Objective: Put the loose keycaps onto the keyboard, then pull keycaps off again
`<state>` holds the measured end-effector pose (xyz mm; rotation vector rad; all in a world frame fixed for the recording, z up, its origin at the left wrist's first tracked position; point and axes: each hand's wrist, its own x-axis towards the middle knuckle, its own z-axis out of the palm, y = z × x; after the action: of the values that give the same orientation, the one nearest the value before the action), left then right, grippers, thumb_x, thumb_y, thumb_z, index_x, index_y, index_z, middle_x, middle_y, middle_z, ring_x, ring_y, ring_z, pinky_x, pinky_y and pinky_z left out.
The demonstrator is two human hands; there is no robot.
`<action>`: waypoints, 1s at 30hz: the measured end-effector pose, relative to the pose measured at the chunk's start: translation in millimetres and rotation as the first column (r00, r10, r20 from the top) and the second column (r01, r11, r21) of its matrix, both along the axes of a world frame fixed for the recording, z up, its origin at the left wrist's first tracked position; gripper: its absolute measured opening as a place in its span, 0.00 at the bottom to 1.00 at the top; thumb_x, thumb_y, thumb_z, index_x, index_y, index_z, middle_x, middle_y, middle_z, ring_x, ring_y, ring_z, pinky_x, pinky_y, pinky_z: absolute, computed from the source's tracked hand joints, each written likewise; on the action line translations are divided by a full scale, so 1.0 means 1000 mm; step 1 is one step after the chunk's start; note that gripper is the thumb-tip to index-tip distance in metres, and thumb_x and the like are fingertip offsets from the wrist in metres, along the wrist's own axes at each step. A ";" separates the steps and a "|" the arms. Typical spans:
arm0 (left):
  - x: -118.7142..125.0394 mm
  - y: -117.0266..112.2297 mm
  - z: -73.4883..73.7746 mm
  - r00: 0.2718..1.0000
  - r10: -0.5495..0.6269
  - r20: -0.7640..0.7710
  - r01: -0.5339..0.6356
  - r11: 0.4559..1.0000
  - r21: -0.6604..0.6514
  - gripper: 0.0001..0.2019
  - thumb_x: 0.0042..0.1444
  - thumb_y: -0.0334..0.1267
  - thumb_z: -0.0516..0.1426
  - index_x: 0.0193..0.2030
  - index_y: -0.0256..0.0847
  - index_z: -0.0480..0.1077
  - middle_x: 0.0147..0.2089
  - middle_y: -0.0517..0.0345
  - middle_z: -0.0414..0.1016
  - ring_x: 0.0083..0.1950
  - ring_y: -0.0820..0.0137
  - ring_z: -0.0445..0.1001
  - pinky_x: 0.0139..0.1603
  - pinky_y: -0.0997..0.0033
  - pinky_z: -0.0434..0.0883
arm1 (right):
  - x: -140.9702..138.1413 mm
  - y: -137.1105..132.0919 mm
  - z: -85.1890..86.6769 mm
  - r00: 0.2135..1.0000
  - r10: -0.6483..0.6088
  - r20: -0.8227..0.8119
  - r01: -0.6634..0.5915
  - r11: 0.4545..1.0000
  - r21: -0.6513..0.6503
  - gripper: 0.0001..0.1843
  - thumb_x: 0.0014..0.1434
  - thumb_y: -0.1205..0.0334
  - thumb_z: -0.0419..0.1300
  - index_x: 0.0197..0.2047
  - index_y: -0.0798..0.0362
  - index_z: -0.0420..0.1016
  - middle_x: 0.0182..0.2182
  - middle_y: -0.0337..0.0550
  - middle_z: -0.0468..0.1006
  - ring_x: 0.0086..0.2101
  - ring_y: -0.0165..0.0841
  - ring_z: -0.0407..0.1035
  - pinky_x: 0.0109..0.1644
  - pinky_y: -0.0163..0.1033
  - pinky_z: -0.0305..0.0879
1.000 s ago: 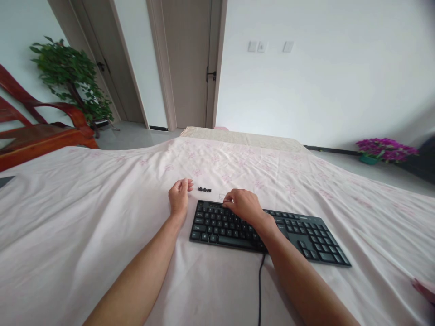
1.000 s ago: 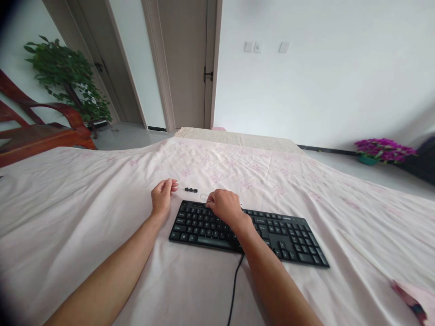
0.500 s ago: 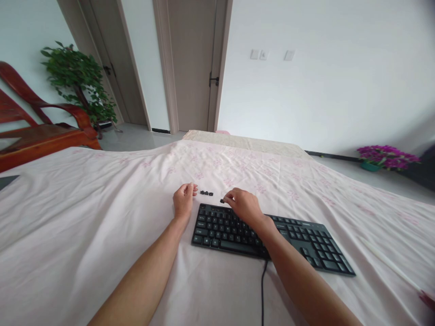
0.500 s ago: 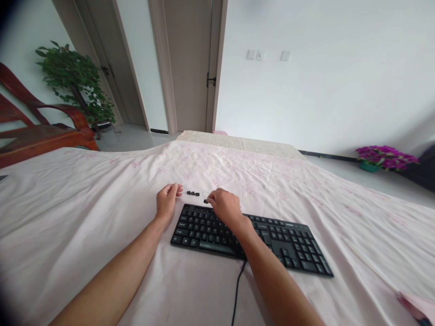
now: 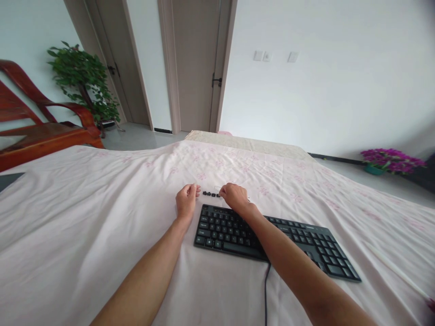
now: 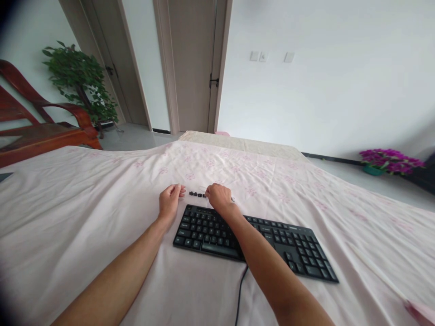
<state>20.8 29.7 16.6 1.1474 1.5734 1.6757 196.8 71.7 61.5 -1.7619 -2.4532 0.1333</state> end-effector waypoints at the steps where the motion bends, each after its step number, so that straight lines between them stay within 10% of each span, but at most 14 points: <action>1: 0.000 0.000 0.000 1.000 0.003 -0.002 -0.003 1.000 -0.001 0.18 0.56 0.49 0.51 0.34 0.37 0.75 0.33 0.51 0.79 0.30 0.69 0.76 0.34 0.71 0.71 | 0.000 0.000 -0.001 1.000 -0.003 0.001 0.003 1.000 -0.007 0.11 0.60 0.57 0.57 0.39 0.50 0.80 0.40 0.48 0.80 0.39 0.36 0.73 0.37 0.35 0.60; 20: 0.002 -0.003 0.001 0.999 -0.017 -0.029 0.016 1.000 -0.002 0.18 0.57 0.49 0.51 0.35 0.37 0.74 0.33 0.52 0.79 0.32 0.69 0.76 0.36 0.71 0.72 | 0.012 -0.006 0.015 0.975 0.020 -0.223 0.003 0.995 0.104 0.24 0.66 0.48 0.47 0.32 0.52 0.78 0.34 0.47 0.79 0.35 0.35 0.72 0.36 0.35 0.58; 26: 0.012 -0.012 0.016 0.964 -0.127 -0.233 0.133 0.991 0.009 0.16 0.59 0.47 0.51 0.35 0.40 0.75 0.33 0.57 0.79 0.34 0.70 0.76 0.39 0.72 0.70 | 0.041 -0.030 0.048 0.866 0.008 -0.500 0.062 0.990 0.124 0.35 0.66 0.42 0.36 0.26 0.51 0.76 0.28 0.43 0.78 0.33 0.34 0.70 0.37 0.36 0.59; 30: 0.028 -0.018 0.029 0.872 -0.285 -0.397 0.315 0.949 0.010 0.14 0.60 0.45 0.51 0.35 0.42 0.75 0.36 0.59 0.79 0.37 0.70 0.76 0.41 0.73 0.69 | 0.052 -0.046 0.042 0.656 -0.056 -0.753 0.104 0.994 0.017 0.35 0.64 0.37 0.38 0.26 0.53 0.72 0.24 0.42 0.77 0.22 0.29 0.65 0.29 0.34 0.59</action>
<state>48.5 11.6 45.5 1.7558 1.4645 1.3644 248.3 25.9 103.6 -1.3740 -1.7349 0.6393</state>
